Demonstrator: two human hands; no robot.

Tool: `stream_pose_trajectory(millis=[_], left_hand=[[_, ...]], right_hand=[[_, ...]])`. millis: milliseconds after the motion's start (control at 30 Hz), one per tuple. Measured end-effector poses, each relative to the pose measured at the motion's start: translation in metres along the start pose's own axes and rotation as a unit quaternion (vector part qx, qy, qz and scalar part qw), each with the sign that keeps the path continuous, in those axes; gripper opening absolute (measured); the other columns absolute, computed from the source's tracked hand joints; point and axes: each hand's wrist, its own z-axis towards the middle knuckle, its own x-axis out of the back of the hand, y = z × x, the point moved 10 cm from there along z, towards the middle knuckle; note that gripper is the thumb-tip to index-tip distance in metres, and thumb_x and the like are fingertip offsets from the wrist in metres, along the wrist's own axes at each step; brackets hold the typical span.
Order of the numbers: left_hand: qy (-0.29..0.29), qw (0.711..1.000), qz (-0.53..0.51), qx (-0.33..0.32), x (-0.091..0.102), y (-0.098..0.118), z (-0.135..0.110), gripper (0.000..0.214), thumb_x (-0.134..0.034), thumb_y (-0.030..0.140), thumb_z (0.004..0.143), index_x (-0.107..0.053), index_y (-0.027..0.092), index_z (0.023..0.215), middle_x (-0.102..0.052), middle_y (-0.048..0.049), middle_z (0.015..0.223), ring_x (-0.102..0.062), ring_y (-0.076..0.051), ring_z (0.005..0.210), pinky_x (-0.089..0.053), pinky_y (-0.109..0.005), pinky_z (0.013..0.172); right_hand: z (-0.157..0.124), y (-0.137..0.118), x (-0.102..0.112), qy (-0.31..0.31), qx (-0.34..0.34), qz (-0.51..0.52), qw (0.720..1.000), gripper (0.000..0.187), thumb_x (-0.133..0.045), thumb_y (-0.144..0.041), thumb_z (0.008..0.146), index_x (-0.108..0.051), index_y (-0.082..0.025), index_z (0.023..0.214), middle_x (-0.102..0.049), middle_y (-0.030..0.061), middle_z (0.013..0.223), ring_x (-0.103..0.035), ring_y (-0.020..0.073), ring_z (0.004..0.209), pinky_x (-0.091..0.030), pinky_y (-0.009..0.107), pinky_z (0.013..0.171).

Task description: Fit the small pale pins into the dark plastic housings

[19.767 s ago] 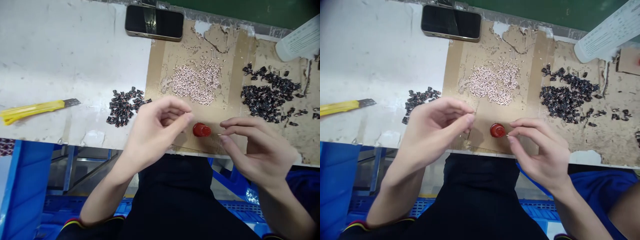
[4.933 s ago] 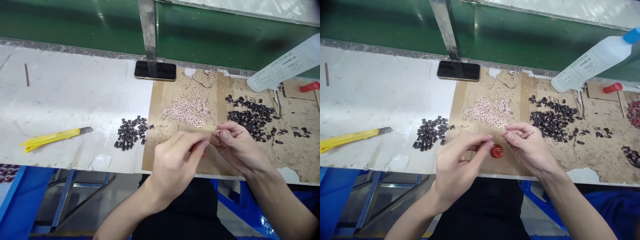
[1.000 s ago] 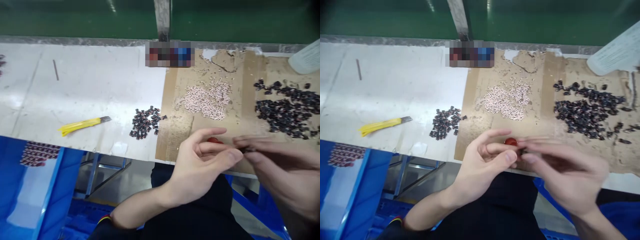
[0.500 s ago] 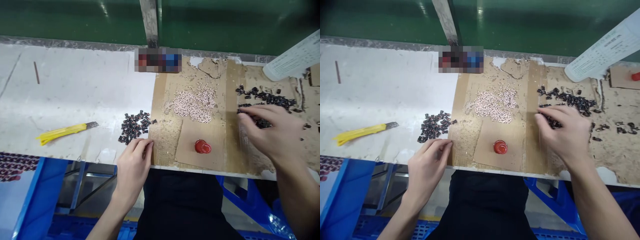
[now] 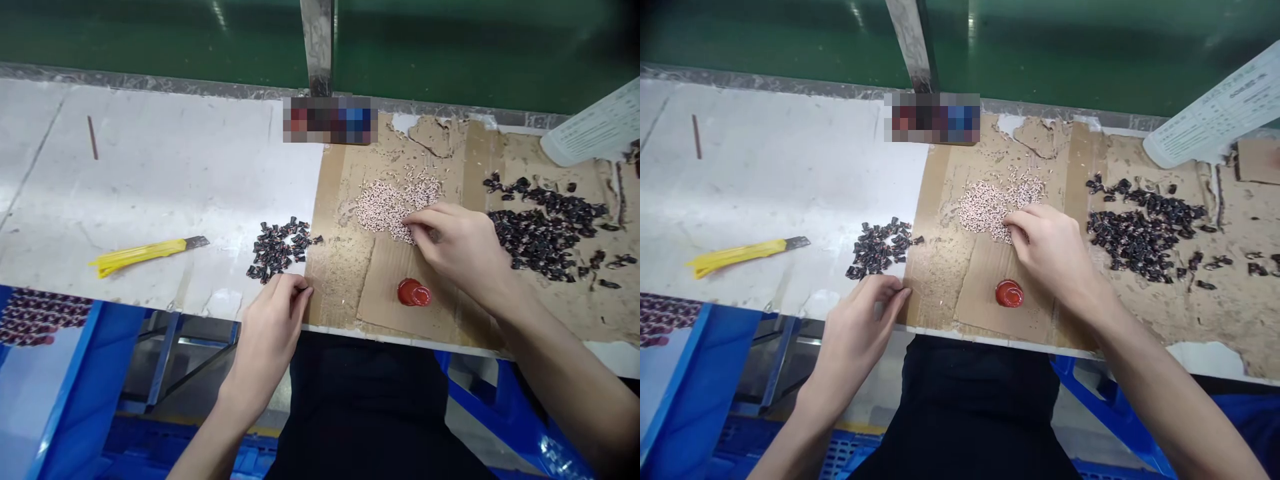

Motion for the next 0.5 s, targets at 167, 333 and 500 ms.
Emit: stream_pose_trajectory(millis=[167, 333, 500], left_hand=[[0.036, 0.999, -0.013, -0.028, 0.007, 0.008, -0.001, 0.022, -0.061, 0.015, 0.102, -0.069, 0.019, 0.123, -0.072, -0.005, 0.106, -0.074, -0.018, 0.086, -0.058, -0.029, 0.072], [0.106, 0.989, -0.098, -0.027, 0.023, 0.015, -0.002, 0.011, -0.07, 0.01, 0.096, -0.076, 0.018, 0.102, -0.074, -0.0044, 0.103, -0.074, -0.016, 0.092, -0.063, -0.027, 0.084], [0.136, 0.958, -0.25, 0.04, 0.026, 0.017, 0.0, 0.014, -0.076, 0.008, 0.09, -0.075, 0.02, 0.098, -0.077, 0.0013, 0.092, -0.075, -0.011, 0.084, -0.063, -0.019, 0.08]], right_hand=[[0.0, -0.003, 0.0, 0.015, -0.001, 0.001, 1.0, 0.018, -0.064, -0.016, 0.097, -0.08, -0.018, 0.104, -0.081, 0.0089, 0.1, -0.075, 0.0267, 0.088, -0.057, 0.039, 0.073], [0.002, -0.005, 0.001, 0.036, 0.012, 0.036, 0.999, 0.018, -0.064, -0.013, 0.096, -0.08, -0.02, 0.101, -0.082, 0.0079, 0.101, -0.076, 0.0248, 0.087, -0.06, 0.04, 0.074], [0.0, 0.008, 0.018, 0.095, -0.05, 0.158, 0.982, 0.015, -0.072, -0.013, 0.092, -0.08, -0.024, 0.097, -0.082, 0.0046, 0.096, -0.077, 0.0223, 0.086, -0.063, 0.041, 0.078]])
